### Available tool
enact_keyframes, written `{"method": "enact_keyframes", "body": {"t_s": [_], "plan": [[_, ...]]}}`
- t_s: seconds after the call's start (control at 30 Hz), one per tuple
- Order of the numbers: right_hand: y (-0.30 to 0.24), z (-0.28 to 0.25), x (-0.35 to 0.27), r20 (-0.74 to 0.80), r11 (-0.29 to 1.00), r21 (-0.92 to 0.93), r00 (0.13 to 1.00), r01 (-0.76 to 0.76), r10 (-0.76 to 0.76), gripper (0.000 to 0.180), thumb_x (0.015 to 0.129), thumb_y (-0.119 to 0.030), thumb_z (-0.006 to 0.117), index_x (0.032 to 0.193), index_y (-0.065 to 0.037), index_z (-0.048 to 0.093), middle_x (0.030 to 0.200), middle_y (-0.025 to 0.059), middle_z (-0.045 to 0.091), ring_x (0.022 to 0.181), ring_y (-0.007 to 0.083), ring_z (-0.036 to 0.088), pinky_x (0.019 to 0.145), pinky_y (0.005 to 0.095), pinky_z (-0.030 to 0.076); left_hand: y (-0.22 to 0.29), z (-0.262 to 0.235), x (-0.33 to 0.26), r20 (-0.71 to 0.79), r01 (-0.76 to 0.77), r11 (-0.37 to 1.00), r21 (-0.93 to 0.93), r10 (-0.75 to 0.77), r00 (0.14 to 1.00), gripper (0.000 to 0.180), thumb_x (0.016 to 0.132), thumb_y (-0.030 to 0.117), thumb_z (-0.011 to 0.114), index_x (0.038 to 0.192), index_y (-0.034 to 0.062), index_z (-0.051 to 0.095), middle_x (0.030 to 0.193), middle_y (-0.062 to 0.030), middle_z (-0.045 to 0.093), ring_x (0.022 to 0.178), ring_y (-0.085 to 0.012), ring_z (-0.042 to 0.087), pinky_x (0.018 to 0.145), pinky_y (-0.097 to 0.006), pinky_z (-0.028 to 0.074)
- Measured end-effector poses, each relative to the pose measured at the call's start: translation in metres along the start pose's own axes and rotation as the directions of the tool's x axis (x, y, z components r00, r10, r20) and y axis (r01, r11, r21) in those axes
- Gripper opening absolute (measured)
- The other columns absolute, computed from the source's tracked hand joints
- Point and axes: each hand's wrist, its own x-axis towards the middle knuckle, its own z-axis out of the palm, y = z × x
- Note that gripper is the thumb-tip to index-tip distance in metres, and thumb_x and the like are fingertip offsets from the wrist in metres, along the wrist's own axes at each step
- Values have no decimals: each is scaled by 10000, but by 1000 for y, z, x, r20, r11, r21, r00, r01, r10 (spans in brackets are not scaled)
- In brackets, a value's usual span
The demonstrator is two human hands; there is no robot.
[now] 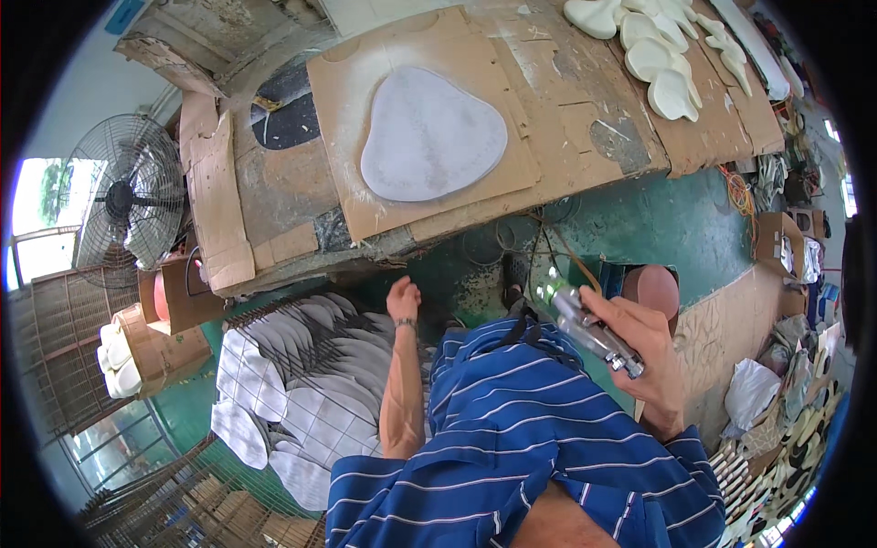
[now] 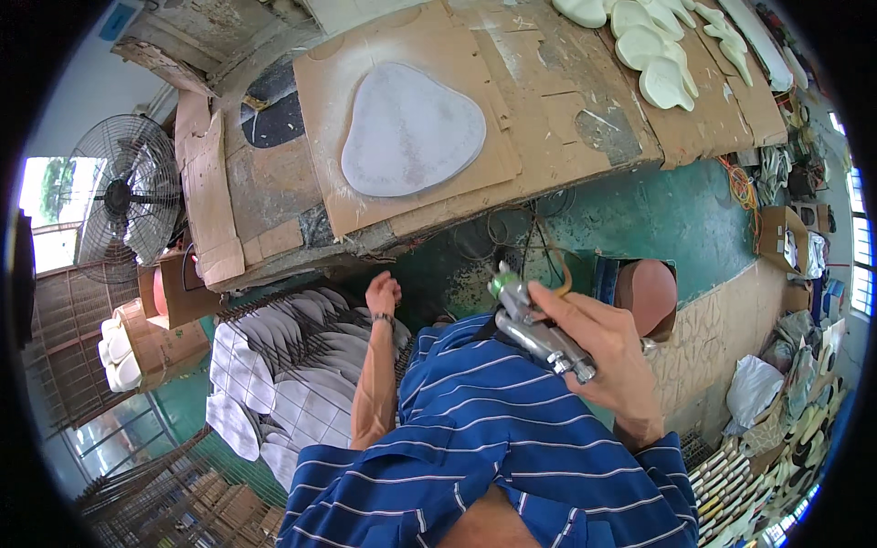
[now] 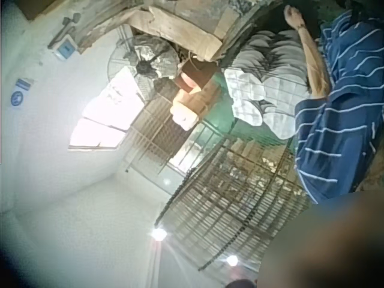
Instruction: Apply adhesive to foam pads using a spray gun and place them on a drying rack.
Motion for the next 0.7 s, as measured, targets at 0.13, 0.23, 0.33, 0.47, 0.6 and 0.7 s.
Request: {"method": "enact_keyframes", "body": {"t_s": [0.13,0.23,0.33,0.47,0.6,0.7], "plan": [[5,-2,-2,-51,999,48,998,-20,23,834,601,41,619,1432,1,567,1011,205,678,839,367,664,766,331,522,71,53,56,-108,-254,967,-12,251,962,239,930,71,653,1158,13,697,872,-46,703,691,-117,628,598,-298,517],[11,-10,-8,-77,1000,-14,997,-18,17,804,624,-33,628,1424,21,567,985,203,671,817,361,664,748,332,521,121,88,91,-223,-403,855,326,484,846,287,906,100,684,1181,19,687,880,-62,701,781,-169,660,700,-352,537],[20,-20,-8,-158,997,-66,987,-48,37,736,713,-185,643,1414,32,576,946,196,665,781,337,665,713,337,516,153,110,102,-285,-401,795,456,557,780,356,868,167,738,1203,61,682,951,-95,697,885,-250,680,785,-421,542],[29,-33,-10,-214,996,-79,977,-27,10,715,759,-281,644,1406,20,594,933,189,664,769,311,667,687,336,503,175,119,98,-296,-162,720,675,466,834,415,815,247,787,1199,124,689,1011,-101,672,932,-315,677,825,-467,534],[37,-41,-12,-265,996,-83,964,-41,18,714,767,-291,634,1408,20,595,939,188,666,765,307,662,683,334,497,182,113,99,-227,-165,661,732,465,855,358,803,241,786,1134,125,713,985,-96,660,932,-327,676,821,-463,533],[41,-41,-15,-227,994,-41,969,-104,92,703,812,-333,645,1416,22,586,939,196,661,770,305,663,681,331,491,175,114,112,-217,-254,621,741,580,785,304,807,194,758,1097,109,722,994,-106,663,900,-313,676,813,-455,535]]}}
